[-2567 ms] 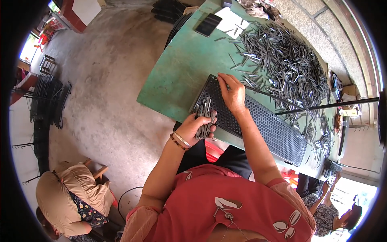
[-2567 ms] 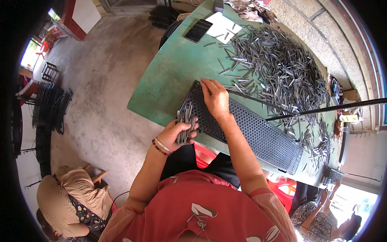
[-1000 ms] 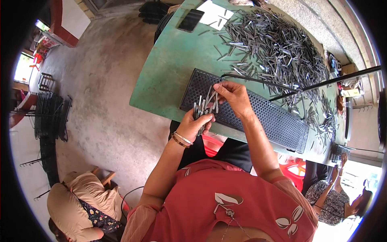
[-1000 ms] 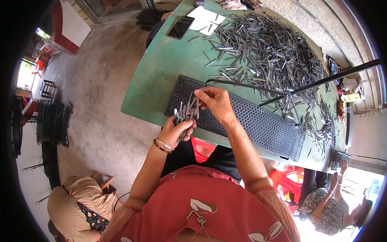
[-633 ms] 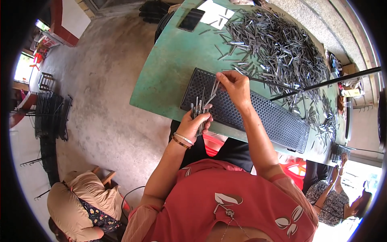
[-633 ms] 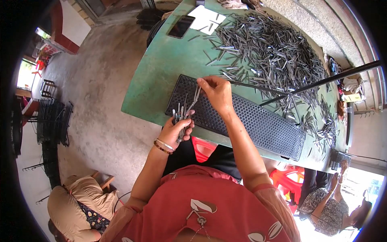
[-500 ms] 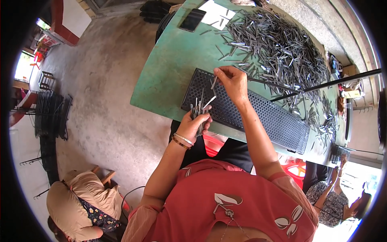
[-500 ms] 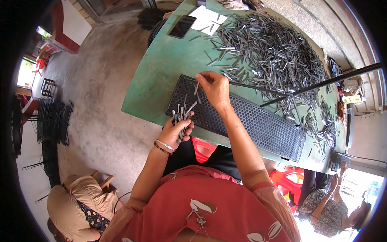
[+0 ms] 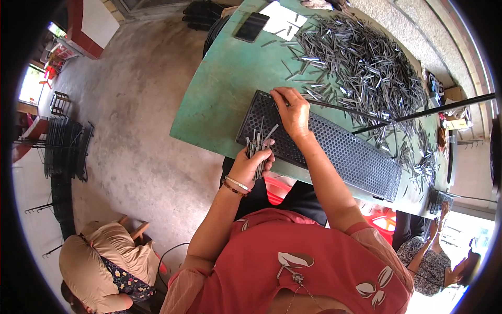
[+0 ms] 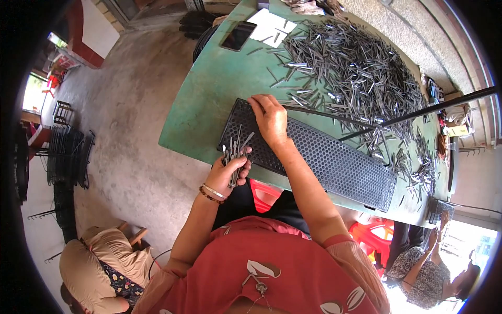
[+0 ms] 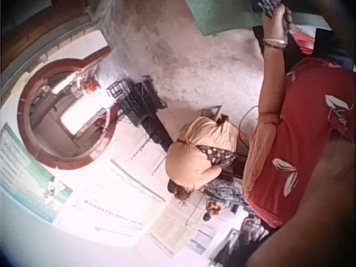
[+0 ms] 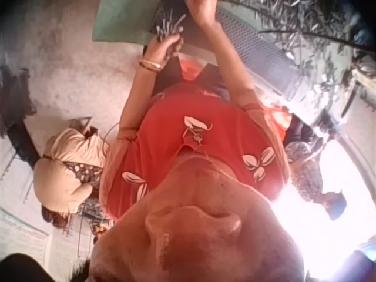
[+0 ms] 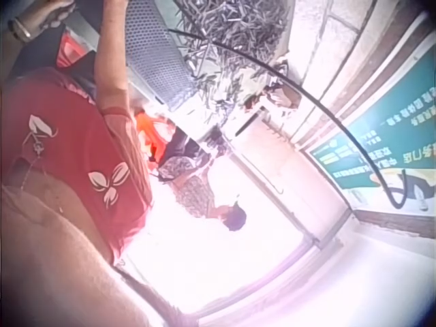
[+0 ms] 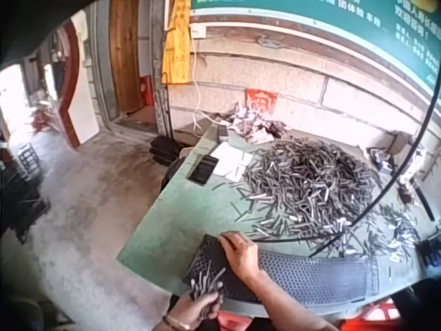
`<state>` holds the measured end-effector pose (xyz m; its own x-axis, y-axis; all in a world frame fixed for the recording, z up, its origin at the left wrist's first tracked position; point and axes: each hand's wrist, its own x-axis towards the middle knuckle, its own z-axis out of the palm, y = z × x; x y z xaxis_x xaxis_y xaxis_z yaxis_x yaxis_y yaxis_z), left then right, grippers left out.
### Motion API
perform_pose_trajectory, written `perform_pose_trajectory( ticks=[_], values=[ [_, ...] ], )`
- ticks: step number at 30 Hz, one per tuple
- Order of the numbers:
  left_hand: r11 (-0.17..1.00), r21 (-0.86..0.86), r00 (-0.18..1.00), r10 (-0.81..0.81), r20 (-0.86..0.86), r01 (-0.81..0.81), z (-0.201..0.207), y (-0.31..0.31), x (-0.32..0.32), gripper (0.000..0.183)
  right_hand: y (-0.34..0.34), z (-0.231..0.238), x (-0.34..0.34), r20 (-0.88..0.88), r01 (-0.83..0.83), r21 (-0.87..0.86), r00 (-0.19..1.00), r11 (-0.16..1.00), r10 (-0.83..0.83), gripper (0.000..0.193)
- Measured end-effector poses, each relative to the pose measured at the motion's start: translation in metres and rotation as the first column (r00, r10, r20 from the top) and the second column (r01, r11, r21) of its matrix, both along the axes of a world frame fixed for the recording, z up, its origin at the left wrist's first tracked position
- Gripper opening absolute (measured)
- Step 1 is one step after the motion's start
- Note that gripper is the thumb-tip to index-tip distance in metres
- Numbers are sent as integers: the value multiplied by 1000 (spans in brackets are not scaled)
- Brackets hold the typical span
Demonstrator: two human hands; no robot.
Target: Manually inserting small metal pins into a perforated metal mesh or grating on a workbench.
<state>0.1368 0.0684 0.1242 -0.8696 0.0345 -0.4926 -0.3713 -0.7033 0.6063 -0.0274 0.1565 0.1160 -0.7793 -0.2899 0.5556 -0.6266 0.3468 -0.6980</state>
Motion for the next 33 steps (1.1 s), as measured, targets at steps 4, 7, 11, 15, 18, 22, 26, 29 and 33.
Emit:
perform_pose_trajectory(
  ticks=[4,7,11,15,18,22,26,29,33],
  values=[
    [1000,0,1000,-2,-18,2,0,-1,2,31,-1,-1,0,-108,-35,96,993,995,45,10],
    [1000,-5,1000,-31,-4,31,-1,-2,3,31,1,1,-1,-135,-73,123,987,990,90,11],
    [1000,-6,1000,-19,-23,19,-2,-1,5,32,4,1,0,-124,-52,260,988,964,87,14],
    [999,12,998,-30,-62,31,-3,-1,5,33,7,10,0,-118,-80,252,987,964,113,13],
    [999,49,999,-2,-53,5,0,-6,8,34,21,32,11,-116,-43,213,991,976,69,15],
    [999,53,999,11,-47,-9,-3,-8,4,33,45,29,33,61,-12,587,998,809,-29,24],
    [999,51,999,11,-51,-9,-1,-4,-1,31,48,15,41,-10,30,542,1000,840,-29,20],
    [999,38,1000,9,-20,-8,-5,-3,-3,30,48,11,42,7,2,536,1000,844,-7,16],
    [1000,0,999,-29,16,29,-9,-4,-1,28,50,14,36,-87,13,537,995,843,40,10]
  ],
)
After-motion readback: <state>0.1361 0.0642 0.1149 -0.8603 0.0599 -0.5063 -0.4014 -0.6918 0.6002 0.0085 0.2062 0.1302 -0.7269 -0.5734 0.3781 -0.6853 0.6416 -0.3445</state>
